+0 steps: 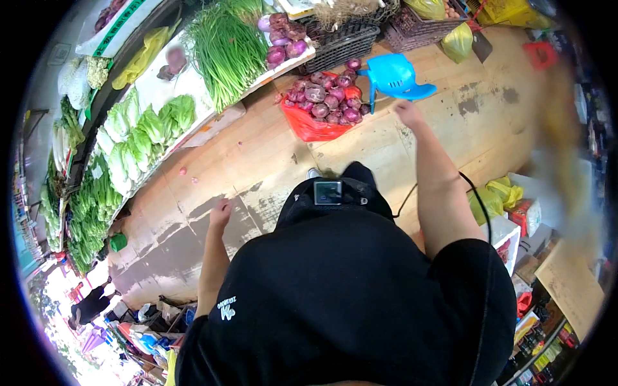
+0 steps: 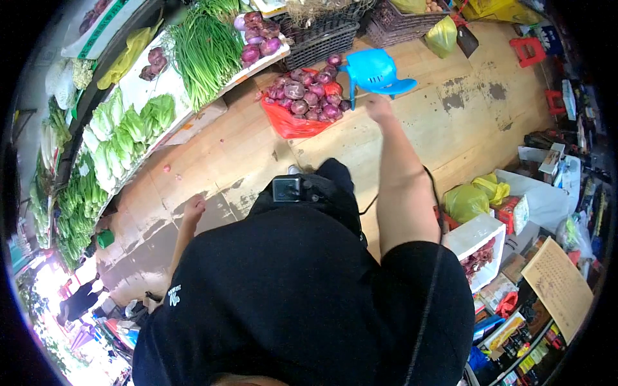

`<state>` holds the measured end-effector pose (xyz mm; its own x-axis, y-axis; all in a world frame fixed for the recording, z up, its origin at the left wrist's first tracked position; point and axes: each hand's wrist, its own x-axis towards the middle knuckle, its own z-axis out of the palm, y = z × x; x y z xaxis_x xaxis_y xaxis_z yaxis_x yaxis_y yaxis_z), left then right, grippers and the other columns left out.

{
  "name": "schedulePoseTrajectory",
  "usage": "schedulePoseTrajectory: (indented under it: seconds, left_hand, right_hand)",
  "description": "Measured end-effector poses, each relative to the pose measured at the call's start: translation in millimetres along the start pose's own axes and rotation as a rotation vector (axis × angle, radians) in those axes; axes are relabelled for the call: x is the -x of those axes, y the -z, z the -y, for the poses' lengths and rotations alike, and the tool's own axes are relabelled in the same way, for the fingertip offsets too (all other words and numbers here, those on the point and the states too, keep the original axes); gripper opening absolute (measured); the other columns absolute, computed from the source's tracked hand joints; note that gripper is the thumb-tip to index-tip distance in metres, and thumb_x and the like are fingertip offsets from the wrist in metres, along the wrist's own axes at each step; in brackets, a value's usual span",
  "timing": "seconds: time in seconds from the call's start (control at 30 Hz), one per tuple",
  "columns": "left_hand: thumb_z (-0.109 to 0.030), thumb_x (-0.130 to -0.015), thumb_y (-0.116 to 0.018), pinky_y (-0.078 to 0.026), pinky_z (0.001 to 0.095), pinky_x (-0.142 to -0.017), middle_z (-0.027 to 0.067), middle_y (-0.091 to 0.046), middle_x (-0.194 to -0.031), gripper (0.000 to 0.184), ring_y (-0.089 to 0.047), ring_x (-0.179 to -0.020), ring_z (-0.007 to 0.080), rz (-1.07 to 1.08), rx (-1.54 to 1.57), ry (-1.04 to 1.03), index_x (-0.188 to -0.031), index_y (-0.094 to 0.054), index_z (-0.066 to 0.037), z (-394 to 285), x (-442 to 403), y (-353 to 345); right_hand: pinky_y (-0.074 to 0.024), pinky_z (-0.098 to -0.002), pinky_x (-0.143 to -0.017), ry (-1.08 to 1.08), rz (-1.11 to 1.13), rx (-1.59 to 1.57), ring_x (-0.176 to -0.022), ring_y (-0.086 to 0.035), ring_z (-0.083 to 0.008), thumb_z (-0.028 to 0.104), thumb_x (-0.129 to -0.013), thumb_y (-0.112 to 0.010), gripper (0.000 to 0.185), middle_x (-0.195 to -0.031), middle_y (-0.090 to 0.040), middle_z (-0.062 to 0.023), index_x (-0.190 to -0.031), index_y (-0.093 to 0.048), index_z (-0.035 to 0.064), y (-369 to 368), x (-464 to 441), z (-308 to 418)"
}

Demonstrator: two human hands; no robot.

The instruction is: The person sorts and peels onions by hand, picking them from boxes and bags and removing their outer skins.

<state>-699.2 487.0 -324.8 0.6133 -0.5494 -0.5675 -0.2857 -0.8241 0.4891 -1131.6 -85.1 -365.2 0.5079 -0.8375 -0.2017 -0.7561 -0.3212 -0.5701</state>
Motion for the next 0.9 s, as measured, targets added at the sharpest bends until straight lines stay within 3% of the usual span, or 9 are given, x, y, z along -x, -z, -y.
schedulePoseTrajectory:
  seconds: [0.07, 0.1, 0.23, 0.4, 0.57, 0.67, 0.73, 0.83, 0.9]
  left_hand:
    - [-0.024, -0.082, -0.059, -0.046, 0.0281, -0.073, 0.0088, -0.062, -0.087, 0.036, -0.058, -0.080, 0.0173, -0.024, 0.223, 0.117, -0.111, -0.057, -0.003, -9, 4, 17]
    - [-0.022, -0.083, -0.058, -0.045, 0.0271, -0.072, 0.0069, -0.061, -0.085, 0.036, -0.057, -0.078, 0.0155, -0.056, 0.322, 0.168, -0.112, -0.056, -0.002, -19, 10, 21]
    - [-0.017, -0.085, -0.056, -0.044, 0.0260, -0.068, 0.0038, -0.060, -0.083, 0.034, -0.054, -0.074, 0.0123, -0.136, 0.548, 0.261, -0.114, -0.054, 0.001, -44, 18, 15]
    - [-0.017, -0.085, -0.057, -0.045, 0.0257, -0.067, 0.0062, -0.060, -0.082, 0.036, -0.054, -0.072, 0.0130, 0.076, 0.412, 0.263, -0.116, -0.053, 0.001, 9, 0, 2]
    - [-0.019, -0.084, -0.058, -0.047, 0.0277, -0.064, 0.0101, -0.062, -0.085, 0.038, -0.056, -0.070, 0.0148, 0.060, 0.404, 0.429, -0.115, -0.053, 0.001, 45, -42, 33]
    - [-0.019, -0.084, -0.057, -0.047, 0.0280, -0.064, 0.0110, -0.062, -0.086, 0.038, -0.057, -0.071, 0.0152, 0.083, 0.429, 0.447, -0.116, -0.052, 0.001, 61, -77, 69]
    - [-0.019, -0.085, -0.056, -0.047, 0.0276, -0.066, 0.0111, -0.062, -0.087, 0.038, -0.057, -0.073, 0.0153, 0.163, 0.352, 0.399, -0.116, -0.051, 0.002, 28, -118, 114]
    - [-0.020, -0.086, -0.056, -0.044, 0.0247, -0.070, 0.0098, -0.061, -0.093, 0.039, -0.057, -0.080, 0.0151, 0.066, 0.347, 0.348, -0.119, -0.050, 0.001, -58, -183, 174]
    - [-0.022, -0.087, -0.056, -0.042, 0.0232, -0.072, 0.0093, -0.060, -0.100, 0.041, -0.057, -0.087, 0.0147, -0.015, 0.433, 0.349, -0.121, -0.049, 0.000, -137, -214, 202]
  right_hand:
    - [-0.0467, -0.0384, -0.072, -0.008, 0.199, 0.068, -0.081, -0.060, -0.0326, 0.026, -0.081, -0.053, 0.027, -0.085, -0.063, -0.0167, -0.088, -0.062, 0.0025, 14, -25, 123]
    - [-0.0466, -0.0395, -0.073, 0.057, 0.128, -0.013, -0.083, -0.060, -0.0335, 0.026, -0.080, -0.053, 0.026, -0.086, -0.063, -0.0182, -0.088, -0.063, 0.0032, -9, -47, 140]
    - [-0.0477, -0.0381, -0.074, 0.195, 0.238, 0.114, -0.083, -0.062, -0.0320, 0.030, -0.079, -0.057, 0.028, -0.086, -0.064, -0.0183, -0.091, -0.065, 0.0055, -36, -115, 231]
    - [-0.0488, -0.0348, -0.076, 0.097, 0.231, -0.054, -0.083, -0.064, -0.0260, 0.027, -0.076, -0.060, 0.027, -0.088, -0.066, -0.0156, -0.094, -0.067, 0.0087, -95, -190, 259]
    - [-0.0471, -0.0369, -0.081, 0.031, 0.145, -0.066, -0.090, -0.061, -0.0308, 0.023, -0.075, -0.061, 0.022, -0.092, -0.064, -0.0170, -0.091, -0.066, 0.0086, -99, -245, 301]
    - [-0.0462, -0.0373, -0.083, 0.017, -0.067, 0.024, -0.090, -0.060, -0.0302, 0.021, -0.075, -0.063, 0.022, -0.090, -0.064, -0.0150, -0.093, -0.065, 0.0087, -118, -292, 308]
    - [-0.0429, -0.0377, -0.089, 0.051, -0.051, 0.137, -0.105, -0.052, -0.0292, 0.019, -0.075, -0.063, 0.033, -0.110, -0.057, -0.0126, -0.107, -0.060, 0.0108, -105, -304, 330]
    - [-0.0358, -0.0398, -0.098, 0.095, 0.052, 0.310, -0.122, -0.035, -0.0291, 0.017, -0.075, -0.063, 0.054, -0.131, -0.041, -0.0092, -0.126, -0.047, 0.0152, -95, -340, 358]
    - [-0.0319, -0.0413, -0.102, 0.143, 0.072, 0.439, -0.123, -0.034, -0.0284, 0.015, -0.076, -0.061, 0.054, -0.130, -0.042, -0.0086, -0.127, -0.045, 0.0157, -100, -363, 372]
